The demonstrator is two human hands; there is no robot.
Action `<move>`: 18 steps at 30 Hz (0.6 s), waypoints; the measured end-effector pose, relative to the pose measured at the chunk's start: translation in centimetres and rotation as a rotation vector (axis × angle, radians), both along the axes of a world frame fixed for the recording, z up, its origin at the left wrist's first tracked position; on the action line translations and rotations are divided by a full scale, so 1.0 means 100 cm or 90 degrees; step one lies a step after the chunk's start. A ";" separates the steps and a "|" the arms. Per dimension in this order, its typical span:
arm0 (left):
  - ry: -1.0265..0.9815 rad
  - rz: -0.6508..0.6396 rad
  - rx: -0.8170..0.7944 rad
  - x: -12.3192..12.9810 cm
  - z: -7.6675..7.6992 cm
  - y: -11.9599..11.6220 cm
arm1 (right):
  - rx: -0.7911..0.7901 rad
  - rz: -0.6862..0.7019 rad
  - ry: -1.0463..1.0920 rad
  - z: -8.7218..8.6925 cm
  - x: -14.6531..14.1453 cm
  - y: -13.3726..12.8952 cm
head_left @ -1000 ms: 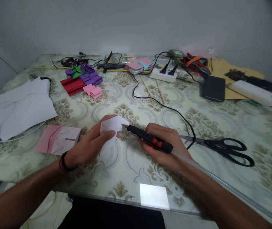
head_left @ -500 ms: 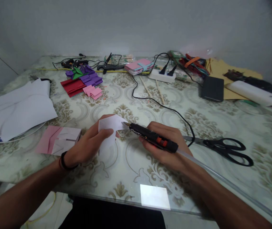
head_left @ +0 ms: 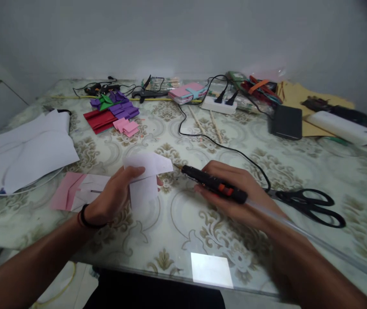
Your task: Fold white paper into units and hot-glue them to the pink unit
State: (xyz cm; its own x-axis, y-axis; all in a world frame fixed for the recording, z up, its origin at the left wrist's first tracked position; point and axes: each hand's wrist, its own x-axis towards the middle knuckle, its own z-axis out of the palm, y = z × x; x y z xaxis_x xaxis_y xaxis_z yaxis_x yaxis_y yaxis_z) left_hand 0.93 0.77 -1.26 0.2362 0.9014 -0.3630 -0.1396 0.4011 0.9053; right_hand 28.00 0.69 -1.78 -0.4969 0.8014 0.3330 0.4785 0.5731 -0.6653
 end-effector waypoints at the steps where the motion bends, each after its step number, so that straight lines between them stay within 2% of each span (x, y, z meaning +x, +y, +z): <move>1: -0.011 0.008 -0.016 0.002 0.003 0.000 | -0.009 0.023 -0.011 -0.002 0.001 0.002; 3: -0.021 0.023 -0.039 0.005 0.007 0.001 | -0.020 0.046 -0.031 -0.006 0.004 0.005; 6: -0.020 0.033 -0.058 0.007 0.012 0.001 | -0.021 0.016 -0.103 -0.013 0.009 0.012; 12: -0.014 0.009 -0.055 0.006 0.010 -0.001 | 0.029 -0.169 -0.233 -0.034 0.024 0.028; 15: -0.023 -0.011 -0.058 0.006 0.007 -0.003 | 0.040 -0.172 -0.249 -0.043 0.029 0.031; 18: -0.026 -0.039 -0.077 0.006 0.006 -0.004 | 0.062 -0.144 -0.228 -0.040 0.025 0.026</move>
State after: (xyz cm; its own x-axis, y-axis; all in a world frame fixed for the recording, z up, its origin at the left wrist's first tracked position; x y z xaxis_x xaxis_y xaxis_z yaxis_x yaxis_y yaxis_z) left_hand 1.55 0.35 -0.68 0.3066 0.8353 -0.4563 -0.1478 0.5154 0.8441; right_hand 30.48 3.31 -5.77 -0.4107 0.8768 0.2502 0.7901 0.4792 -0.3823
